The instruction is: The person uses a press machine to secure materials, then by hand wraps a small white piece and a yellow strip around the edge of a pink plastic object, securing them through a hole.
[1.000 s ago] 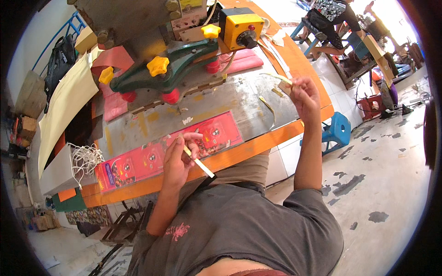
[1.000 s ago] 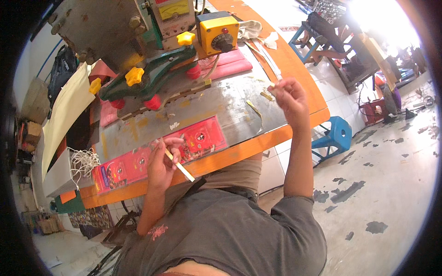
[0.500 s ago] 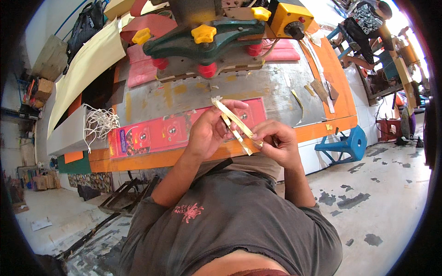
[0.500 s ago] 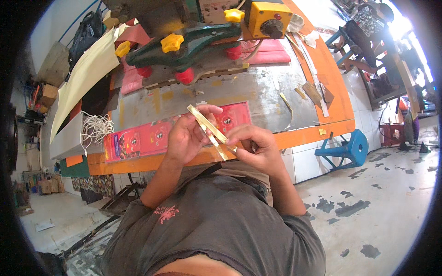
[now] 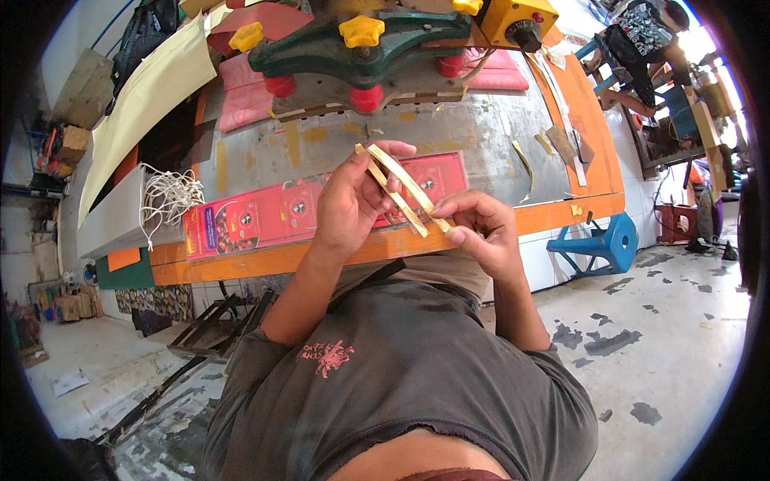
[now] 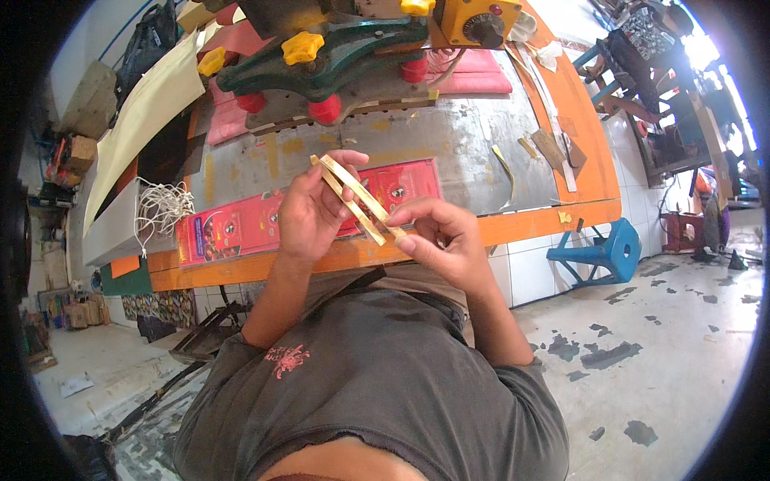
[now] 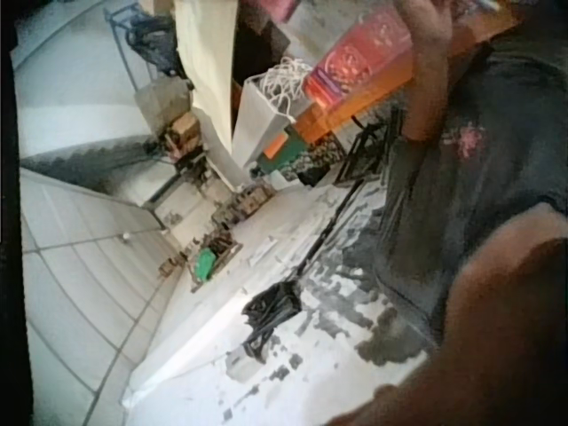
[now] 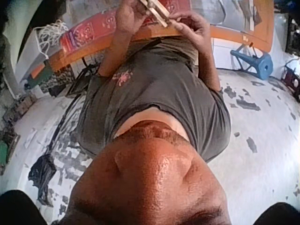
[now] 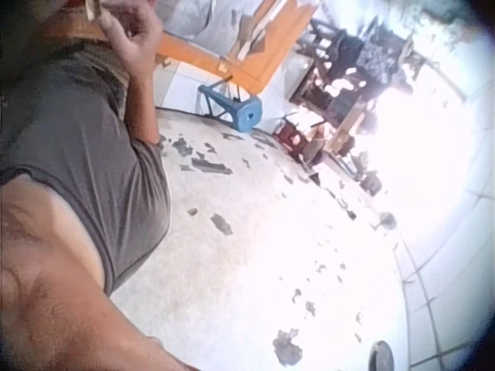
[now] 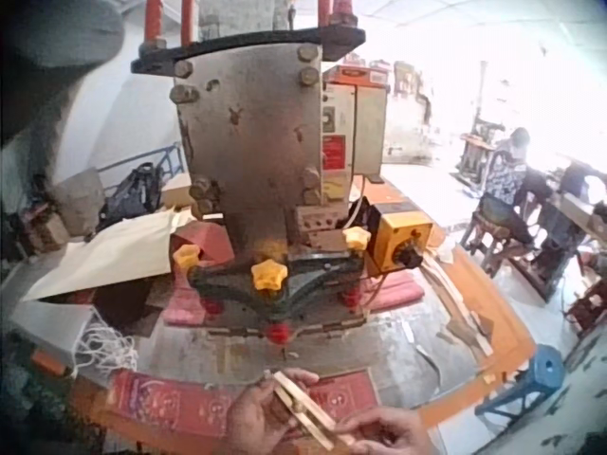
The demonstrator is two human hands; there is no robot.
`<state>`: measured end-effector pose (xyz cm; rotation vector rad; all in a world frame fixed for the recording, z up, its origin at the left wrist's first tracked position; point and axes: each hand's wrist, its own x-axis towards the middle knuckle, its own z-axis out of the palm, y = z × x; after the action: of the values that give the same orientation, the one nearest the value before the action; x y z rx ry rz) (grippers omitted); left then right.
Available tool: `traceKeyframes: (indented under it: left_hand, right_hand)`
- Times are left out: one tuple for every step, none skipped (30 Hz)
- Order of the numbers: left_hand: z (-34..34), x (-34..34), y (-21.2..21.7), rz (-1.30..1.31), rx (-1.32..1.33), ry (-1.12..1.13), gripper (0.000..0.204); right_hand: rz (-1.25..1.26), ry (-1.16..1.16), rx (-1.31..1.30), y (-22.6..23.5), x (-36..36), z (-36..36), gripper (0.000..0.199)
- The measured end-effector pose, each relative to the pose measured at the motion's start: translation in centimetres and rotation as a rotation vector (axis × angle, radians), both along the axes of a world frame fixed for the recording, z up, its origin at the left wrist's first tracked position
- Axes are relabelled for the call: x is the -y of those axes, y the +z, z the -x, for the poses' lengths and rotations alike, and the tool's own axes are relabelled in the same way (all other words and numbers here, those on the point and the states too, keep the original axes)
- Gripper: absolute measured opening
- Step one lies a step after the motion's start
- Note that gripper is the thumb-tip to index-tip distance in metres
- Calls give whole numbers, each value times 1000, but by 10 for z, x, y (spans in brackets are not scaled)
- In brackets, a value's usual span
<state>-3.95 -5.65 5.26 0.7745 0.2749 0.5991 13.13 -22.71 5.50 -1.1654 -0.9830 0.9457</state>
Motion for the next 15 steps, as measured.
traceKeyframes:
  left_hand:
    - [1,-2,-3,-21,-22,8,58]
    - [1,-4,-4,-43,-44,17,57]
    - [1,-5,-3,-52,-38,16,57]
    - [1,-5,0,-62,-32,15,57]
    - [1,-6,2,-71,-26,15,57]
    - [1,-6,3,-92,-83,16,58]
    - [0,-6,4,-112,-140,17,58]
    - [0,-6,5,-133,-197,17,59]
    - [0,-8,7,-150,-227,-69,59]
    - [1,-10,11,-168,-258,-151,59]
    - [2,-12,13,-186,-289,-234,60]
    - [2,-12,6,-286,-320,-236,61]
    - [0,-11,5,-326,-331,-267,61]
    - [-2,-10,4,-367,-342,-299,61]
    - [-4,-10,6,-410,-354,-330,61]
  right_hand:
    - [-8,-43,-36,-5,-2,2,15]
    - [-23,-72,-54,-6,-4,1,15]
    - [-38,-101,-72,-8,-6,1,14]
    - [-61,-115,-73,-7,-9,-1,13]
    - [-53,-93,-77,-3,-8,-3,15]
    - [-47,-69,-82,0,-8,-5,18]
    - [-42,-45,-86,2,-8,-7,20]
    - [-7,34,-45,6,-6,-16,20]
    - [31,106,-4,9,-3,-26,19]
    - [20,207,119,11,-4,-37,15]
    - [15,257,219,18,-9,-41,13]
    - [9,312,319,31,-15,-44,10]
    - [7,362,419,38,-18,-45,8]
    - [37,366,383,40,-20,-43,9]
    - [64,370,346,42,-22,-40,9]
